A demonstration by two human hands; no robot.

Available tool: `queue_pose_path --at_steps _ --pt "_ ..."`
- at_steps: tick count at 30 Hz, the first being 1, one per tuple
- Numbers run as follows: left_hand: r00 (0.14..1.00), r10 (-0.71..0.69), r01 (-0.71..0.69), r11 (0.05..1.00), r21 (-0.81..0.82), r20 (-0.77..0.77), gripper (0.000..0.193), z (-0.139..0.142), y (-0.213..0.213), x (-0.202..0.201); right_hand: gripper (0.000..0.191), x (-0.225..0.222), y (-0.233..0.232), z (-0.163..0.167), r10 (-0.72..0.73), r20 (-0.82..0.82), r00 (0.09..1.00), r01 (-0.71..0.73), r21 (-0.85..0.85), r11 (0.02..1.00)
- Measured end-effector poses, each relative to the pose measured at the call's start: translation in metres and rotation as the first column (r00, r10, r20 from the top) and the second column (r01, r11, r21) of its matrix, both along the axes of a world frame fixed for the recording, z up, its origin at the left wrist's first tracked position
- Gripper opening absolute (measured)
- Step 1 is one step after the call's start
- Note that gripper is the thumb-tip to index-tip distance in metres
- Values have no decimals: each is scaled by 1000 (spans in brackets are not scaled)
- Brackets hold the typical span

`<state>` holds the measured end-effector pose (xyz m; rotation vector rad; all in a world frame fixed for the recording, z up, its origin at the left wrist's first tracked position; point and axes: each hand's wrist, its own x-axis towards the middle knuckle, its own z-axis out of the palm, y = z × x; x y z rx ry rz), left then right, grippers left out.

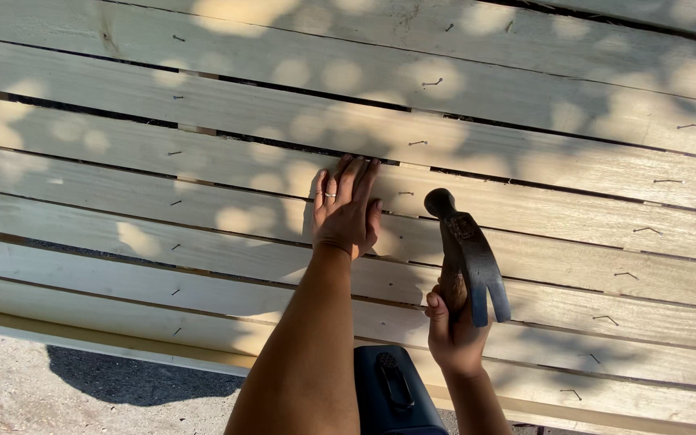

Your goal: The person hammers nails into a slatted wooden frame laid on the ground outdoors, using a claw hammer. They hold a small wood block, use it to press and position nails, hammer nails along the frame edges, and reposition a loose wood strip along the frame while working around the structure.

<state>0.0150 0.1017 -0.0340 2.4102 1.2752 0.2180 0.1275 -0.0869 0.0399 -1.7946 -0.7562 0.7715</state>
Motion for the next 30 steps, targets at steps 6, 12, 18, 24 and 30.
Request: queue_pose_path --at_steps 6,12,18,24,30 --pt "1000 -7 6 995 103 9 65 -4 -9 -6 31 3 -2 6 74 311 947 -42 -107 993" --pt "999 4 -6 999 45 34 60 -4 -9 -12 35 -13 11 17 68 -56 996 -56 192 980" --pt "1000 -16 17 996 85 -11 64 -5 -9 -18 29 -16 14 27 -70 -39 997 64 -131 989" --pt "997 22 -30 993 115 75 67 -6 -12 -19 35 -22 21 10 156 246 957 -28 -456 890" --pt "997 33 -38 997 71 71 65 -3 -6 -15 33 -7 27 16 18 207 978 28 -219 975"
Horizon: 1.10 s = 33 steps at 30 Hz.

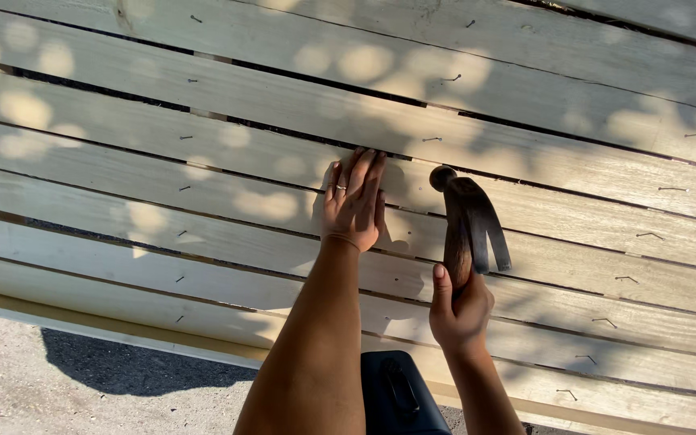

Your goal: The person hammers nails into a slatted wooden frame laid on the ground outdoors, using a claw hammer. They hold a small wood block, use it to press and position nails, hammer nails along the frame edges, and reposition a loose wood strip along the frame while working around the structure.

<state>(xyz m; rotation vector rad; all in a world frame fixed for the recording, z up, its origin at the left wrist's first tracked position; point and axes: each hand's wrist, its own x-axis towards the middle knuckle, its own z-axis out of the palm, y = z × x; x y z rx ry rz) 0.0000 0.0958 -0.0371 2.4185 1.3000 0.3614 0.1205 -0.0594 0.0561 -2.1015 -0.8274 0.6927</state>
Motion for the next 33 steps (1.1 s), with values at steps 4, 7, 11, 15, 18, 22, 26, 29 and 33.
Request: queue_pose_path --at_steps 4,7,11,15,18,22,26,29,33 --pt "999 17 -17 1000 -15 -47 59 2 2 7 38 21 19 10 100 12 995 -87 -400 913" --pt "998 7 -10 999 -45 -56 57 3 7 13 38 52 44 9 91 21 996 -70 -484 872" --pt "998 -10 7 999 -49 -60 58 0 17 20 33 118 60 11 354 202 913 -238 -442 865" --pt "998 -10 5 997 -77 -58 58 -4 18 17 51 171 50 9 554 200 808 -516 -213 830" --pt "995 -23 14 996 -88 -97 57 -6 15 16 36 195 58 -10 411 372 832 -353 -217 910" --pt "994 -29 19 996 -88 -109 59 -6 12 21 42 239 119 -34 232 725 649 -242 -92 966" --pt "994 -40 31 996 -89 -97 60 -7 13 26 38 232 160 -38 150 789 595 -218 -22 976" --pt "995 -36 27 996 -88 -97 61 -6 14 29 45 175 158 -51 230 544 807 -241 -53 969" --pt "996 -27 21 996 -82 -85 59 2 20 32 59 133 143 -71 253 618 744 -198 -157 967"
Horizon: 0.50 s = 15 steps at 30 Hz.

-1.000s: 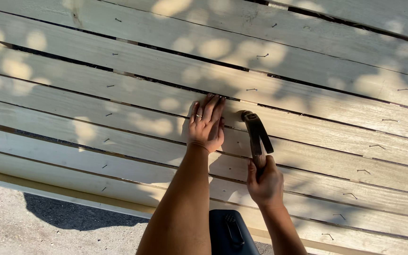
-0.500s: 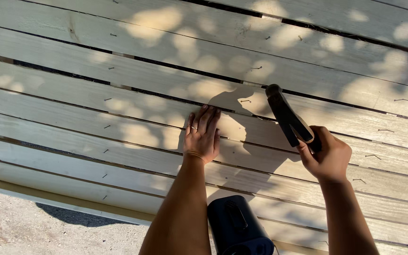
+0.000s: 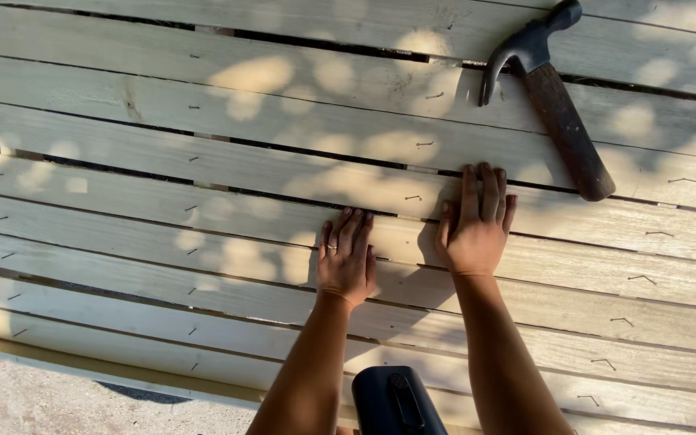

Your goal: The person hammers nails into a slatted wooden frame laid on the ground outdoors, using a claw hammer. They hold a small wood block, use it to press and position nails, hammer nails along the frame edges, and reposition a loose wood strip along the frame while working around the structure.

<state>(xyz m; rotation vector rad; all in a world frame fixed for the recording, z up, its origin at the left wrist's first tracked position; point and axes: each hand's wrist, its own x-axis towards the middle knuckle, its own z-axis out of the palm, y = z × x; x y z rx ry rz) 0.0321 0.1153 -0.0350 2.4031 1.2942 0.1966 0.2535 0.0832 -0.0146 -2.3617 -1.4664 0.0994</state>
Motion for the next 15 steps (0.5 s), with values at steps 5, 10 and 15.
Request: queue_pose_path --at_steps 5,10,15 --pt "989 8 -17 998 62 146 49 1 36 27 52 6 -4 -10 -31 -56 998 34 56 998" --pt "991 -65 52 992 117 115 50 -12 72 57 50 5 -3 -15 -28 -56 998 33 81 996" --pt "994 -70 58 989 133 88 43 -15 72 57 50 3 -4 -19 -62 -26 998 63 17 998"
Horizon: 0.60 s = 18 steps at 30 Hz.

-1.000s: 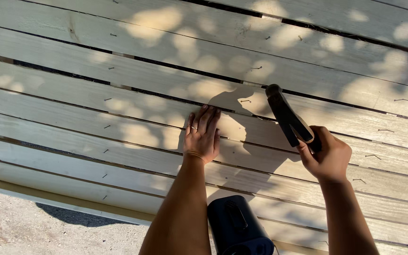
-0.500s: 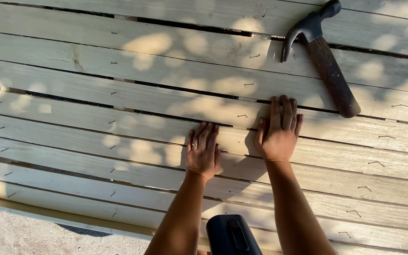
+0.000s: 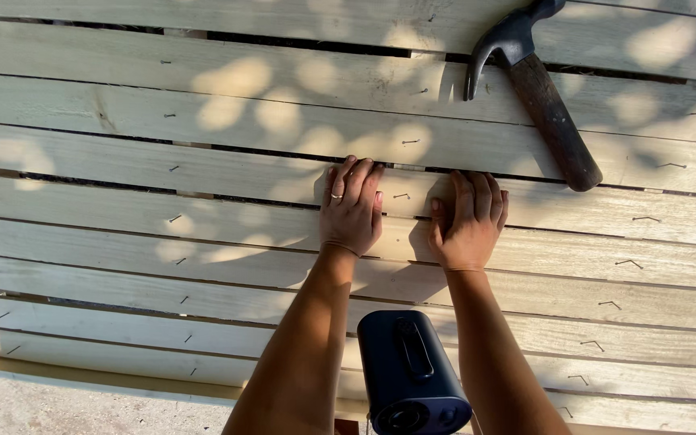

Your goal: The person hammers nails into a slatted wooden frame laid on the ground outdoors, using a claw hammer. They hold a small wood block, use it to press and position nails, hammer nails along the frame edges, and reposition a loose wood strip along the frame while working around the structure.

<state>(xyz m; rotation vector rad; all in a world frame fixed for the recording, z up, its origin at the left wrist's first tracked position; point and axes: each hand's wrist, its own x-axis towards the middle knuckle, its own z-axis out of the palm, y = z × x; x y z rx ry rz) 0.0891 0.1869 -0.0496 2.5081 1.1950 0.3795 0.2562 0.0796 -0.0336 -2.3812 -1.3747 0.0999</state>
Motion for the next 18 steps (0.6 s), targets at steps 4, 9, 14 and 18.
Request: queue_pose_path --at_steps 4,9,14,18 --pt "999 -6 5 1000 28 44 43 -4 0 0 49 2 1 1 4 3 1000 -4 10 1000" --pt "998 6 -6 1000 13 68 43 -3 -1 1 48 3 0 -2 17 1 1000 -17 25 1000" --pt "998 -2 6 997 -71 56 43 5 3 1 45 5 3 3 2 3 1000 -2 -14 1000" --pt "997 34 -30 998 -54 76 39 6 9 4 38 38 24 18 -85 43 995 82 66 994"
